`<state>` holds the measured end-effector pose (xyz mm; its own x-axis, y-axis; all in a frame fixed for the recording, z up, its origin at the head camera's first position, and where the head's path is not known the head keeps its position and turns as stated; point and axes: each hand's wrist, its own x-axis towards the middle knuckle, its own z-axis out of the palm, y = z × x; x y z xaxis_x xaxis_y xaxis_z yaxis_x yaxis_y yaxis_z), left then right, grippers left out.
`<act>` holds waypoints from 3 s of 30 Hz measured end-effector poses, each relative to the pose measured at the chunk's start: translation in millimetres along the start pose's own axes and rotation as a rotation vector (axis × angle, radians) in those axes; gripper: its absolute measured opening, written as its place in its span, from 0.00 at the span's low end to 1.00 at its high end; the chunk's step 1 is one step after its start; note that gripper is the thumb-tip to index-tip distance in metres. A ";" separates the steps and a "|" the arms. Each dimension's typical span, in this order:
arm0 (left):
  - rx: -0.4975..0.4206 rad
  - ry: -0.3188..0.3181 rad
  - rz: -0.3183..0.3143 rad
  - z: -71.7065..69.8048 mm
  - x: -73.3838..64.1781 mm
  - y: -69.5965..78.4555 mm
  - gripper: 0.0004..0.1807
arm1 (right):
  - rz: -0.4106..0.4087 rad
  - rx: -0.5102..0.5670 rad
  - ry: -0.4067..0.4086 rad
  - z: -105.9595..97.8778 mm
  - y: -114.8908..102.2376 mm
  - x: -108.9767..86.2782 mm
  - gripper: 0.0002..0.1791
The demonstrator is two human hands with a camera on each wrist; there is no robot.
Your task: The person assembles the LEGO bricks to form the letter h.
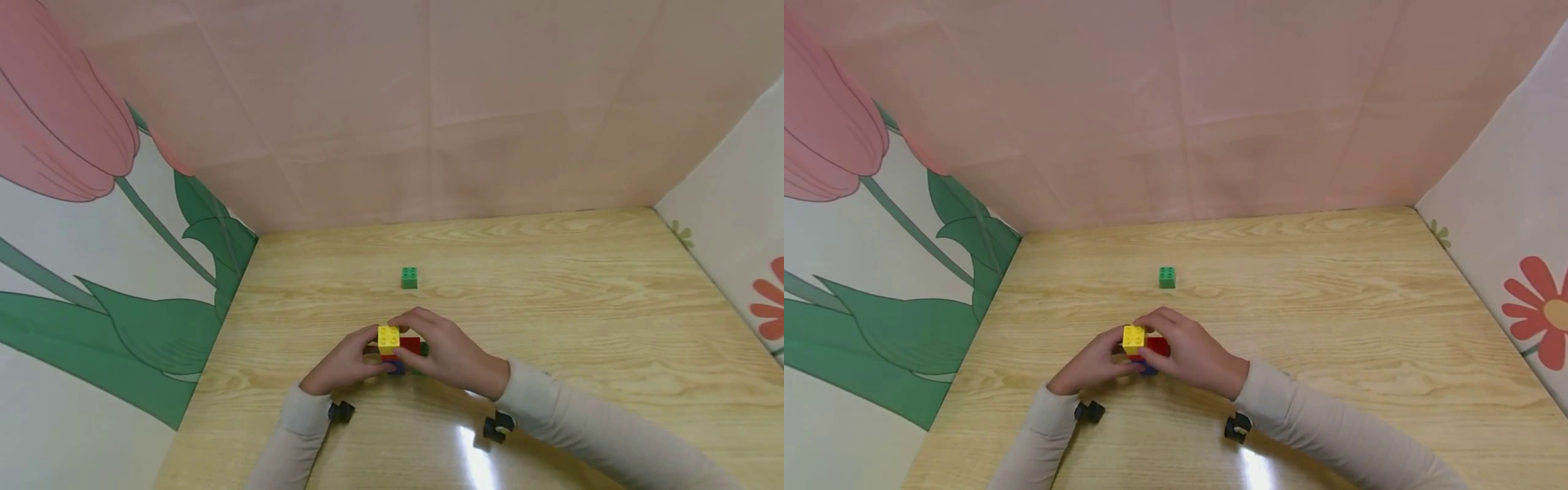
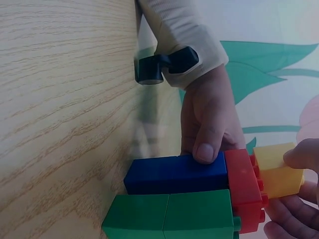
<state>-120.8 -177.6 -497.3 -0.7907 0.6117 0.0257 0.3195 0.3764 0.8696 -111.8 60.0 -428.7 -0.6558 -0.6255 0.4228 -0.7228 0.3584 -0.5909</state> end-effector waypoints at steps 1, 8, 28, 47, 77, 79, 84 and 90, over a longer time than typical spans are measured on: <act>0.003 0.002 -0.001 0.2 0.1 -0.2 0.33 | -0.002 0.002 0.002 0.3 0.3 0.0 0.22; 0.011 0.012 -0.007 -0.3 -1.3 -1.4 0.31 | -0.018 0.032 0.005 1.8 1.3 -0.7 0.21; 0.009 0.009 -0.025 -3.4 -3.6 1.3 0.26 | -0.044 0.024 -0.014 2.4 1.0 0.1 0.19; 0.013 0.010 -0.040 -3.7 -2.5 5.2 0.24 | -0.038 0.019 -0.029 2.1 0.1 1.2 0.18; -0.001 0.013 -0.017 -3.6 -3.1 6.2 0.24 | -0.068 -0.054 -0.021 0.4 -5.8 5.7 0.16; 0.001 0.013 -0.019 -3.6 -2.9 6.4 0.24 | -0.068 -0.057 -0.023 0.4 -5.5 6.1 0.16; 0.000 0.012 -0.022 -4.0 -2.6 6.2 0.24 | -0.070 -0.074 -0.028 0.2 -4.9 6.7 0.16; 0.006 0.011 -0.015 -4.0 -2.4 4.0 0.24 | -0.063 -0.075 -0.037 -0.3 -5.1 6.8 0.17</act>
<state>-119.7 -180.3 -491.9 -0.8010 0.5984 0.0186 0.3112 0.3897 0.8668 -112.7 54.1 -422.5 -0.6012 -0.6729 0.4309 -0.7774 0.3677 -0.5104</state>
